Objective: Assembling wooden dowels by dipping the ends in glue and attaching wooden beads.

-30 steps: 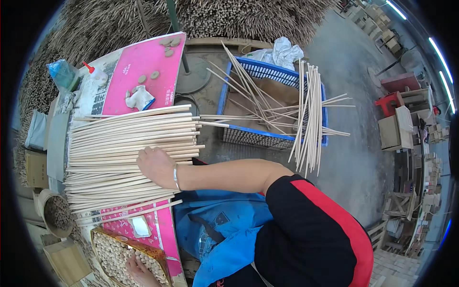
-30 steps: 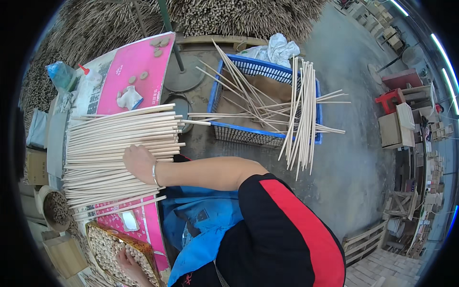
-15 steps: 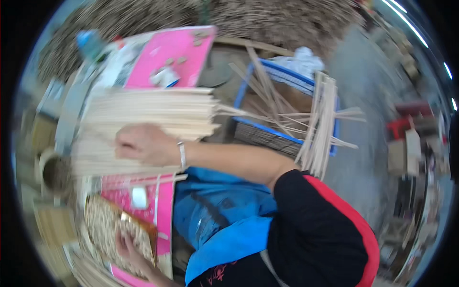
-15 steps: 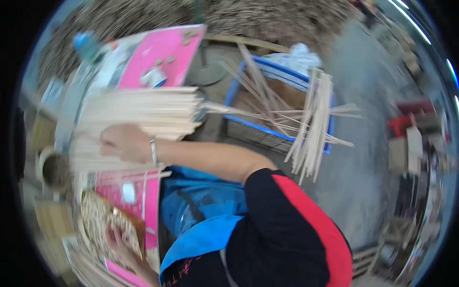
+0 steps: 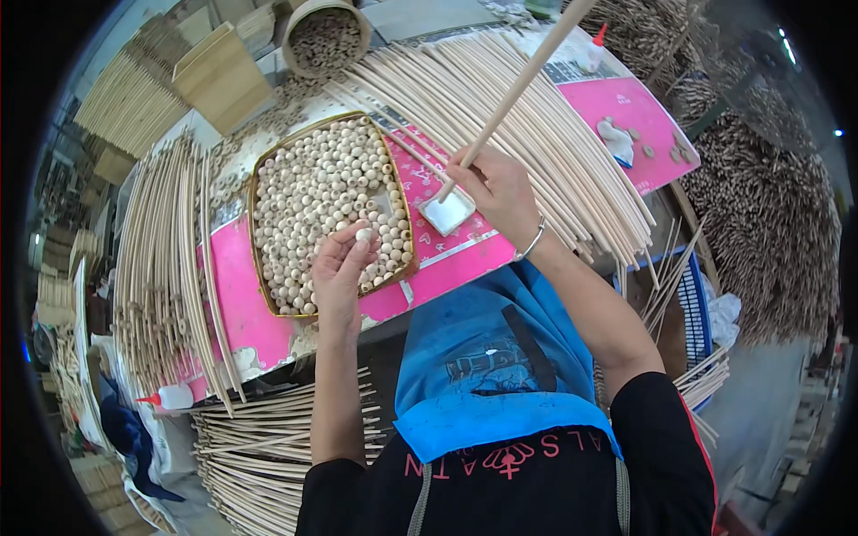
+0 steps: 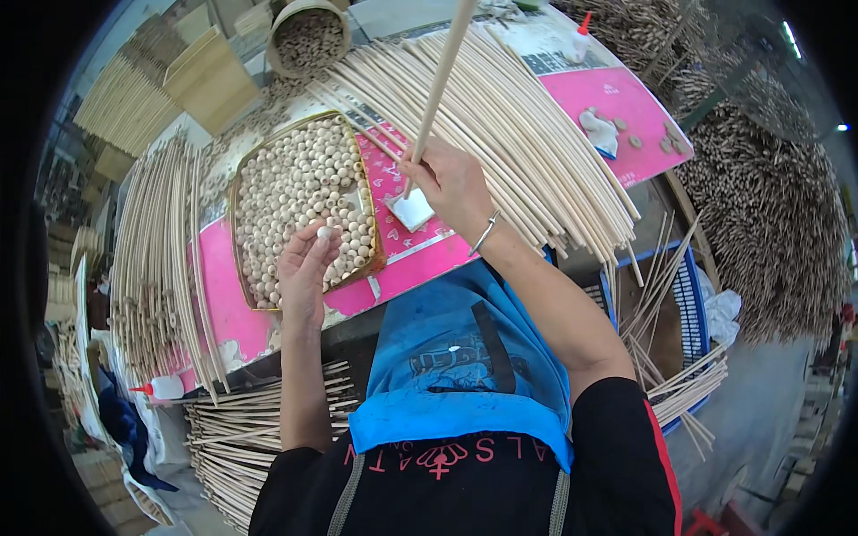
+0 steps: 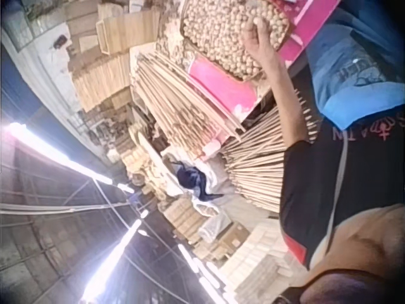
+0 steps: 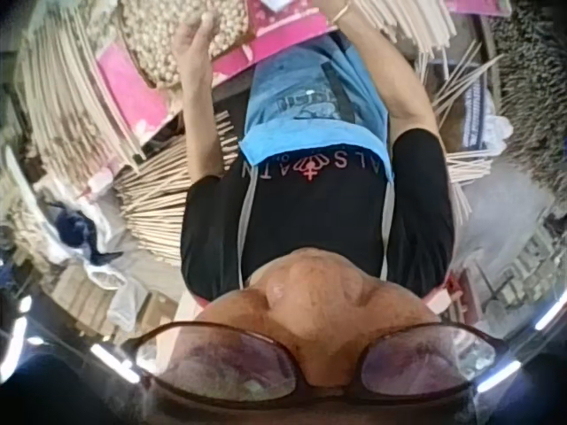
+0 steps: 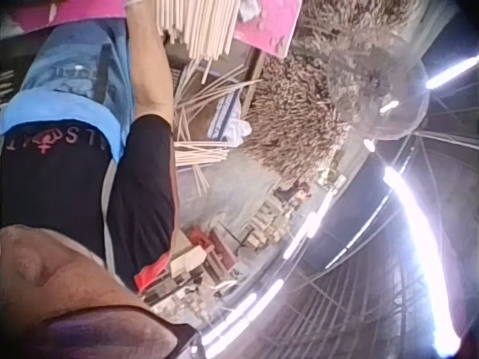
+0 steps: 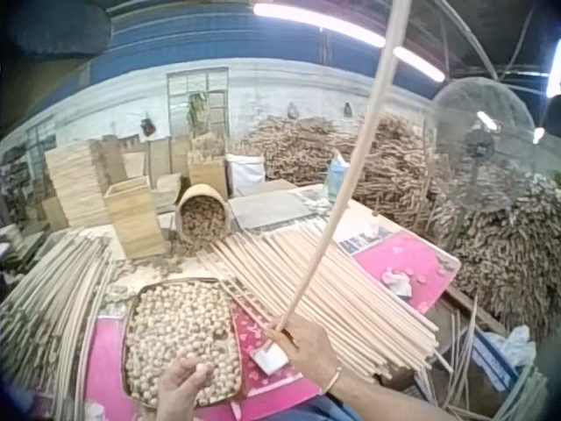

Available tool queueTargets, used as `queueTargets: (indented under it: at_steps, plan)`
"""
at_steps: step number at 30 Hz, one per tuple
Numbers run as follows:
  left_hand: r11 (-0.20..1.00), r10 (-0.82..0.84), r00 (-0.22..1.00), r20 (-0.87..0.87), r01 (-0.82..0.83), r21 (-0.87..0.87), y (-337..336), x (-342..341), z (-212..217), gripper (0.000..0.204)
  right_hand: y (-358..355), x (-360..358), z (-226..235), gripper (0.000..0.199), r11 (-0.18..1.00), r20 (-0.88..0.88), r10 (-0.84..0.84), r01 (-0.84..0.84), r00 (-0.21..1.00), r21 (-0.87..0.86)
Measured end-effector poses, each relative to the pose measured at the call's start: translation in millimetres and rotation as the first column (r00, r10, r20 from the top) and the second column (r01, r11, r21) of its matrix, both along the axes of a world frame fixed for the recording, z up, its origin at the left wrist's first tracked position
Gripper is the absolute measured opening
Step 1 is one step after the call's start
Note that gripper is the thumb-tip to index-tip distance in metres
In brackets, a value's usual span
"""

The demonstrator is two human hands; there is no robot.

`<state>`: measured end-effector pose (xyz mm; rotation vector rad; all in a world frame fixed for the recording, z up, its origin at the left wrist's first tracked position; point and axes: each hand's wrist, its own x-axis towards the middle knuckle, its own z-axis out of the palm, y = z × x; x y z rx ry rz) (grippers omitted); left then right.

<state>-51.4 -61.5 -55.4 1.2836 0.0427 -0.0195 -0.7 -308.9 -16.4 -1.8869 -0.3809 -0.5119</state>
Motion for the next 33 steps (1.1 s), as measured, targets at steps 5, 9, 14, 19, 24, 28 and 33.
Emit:
queueTargets:
  at_steps: [5,9,14,19,24,28,33]
  plan:
    - [0.999,-0.037,0.999,-0.025,0.037,-0.018,-2,-6,-2,0.029,1,9,-28,0.016,0.984,-0.051,-0.033,0.023,0.998,-0.176]
    - [0.999,-0.044,0.998,-0.035,0.043,-0.026,-3,-4,-4,0.029,0,11,-30,0.018,0.977,-0.003,-0.032,0.031,0.999,-0.211]
    - [0.998,-0.057,0.996,-0.061,0.057,0.002,-7,3,-4,0.030,-10,7,-8,0.015,0.993,-0.121,-0.027,0.013,0.992,-0.115]
    - [0.996,-0.085,0.995,-0.058,0.086,0.011,-24,15,-5,0.030,-30,8,-43,0.017,0.996,-0.195,-0.054,0.067,0.979,0.060]
    - [0.991,-0.129,0.991,-0.035,0.129,0.018,-35,27,-1,0.030,-48,7,-22,0.018,0.953,-0.312,-0.027,0.118,0.950,0.277]
    - [0.988,-0.151,0.988,-0.033,0.152,0.018,-45,35,-3,0.029,-42,-2,17,0.021,0.914,-0.205,0.010,0.074,0.979,0.400]
    - [0.939,-0.203,0.962,-0.183,0.139,-0.314,-62,39,4,0.027,-42,-4,18,0.022,0.886,-0.147,0.007,0.062,0.989,0.460]
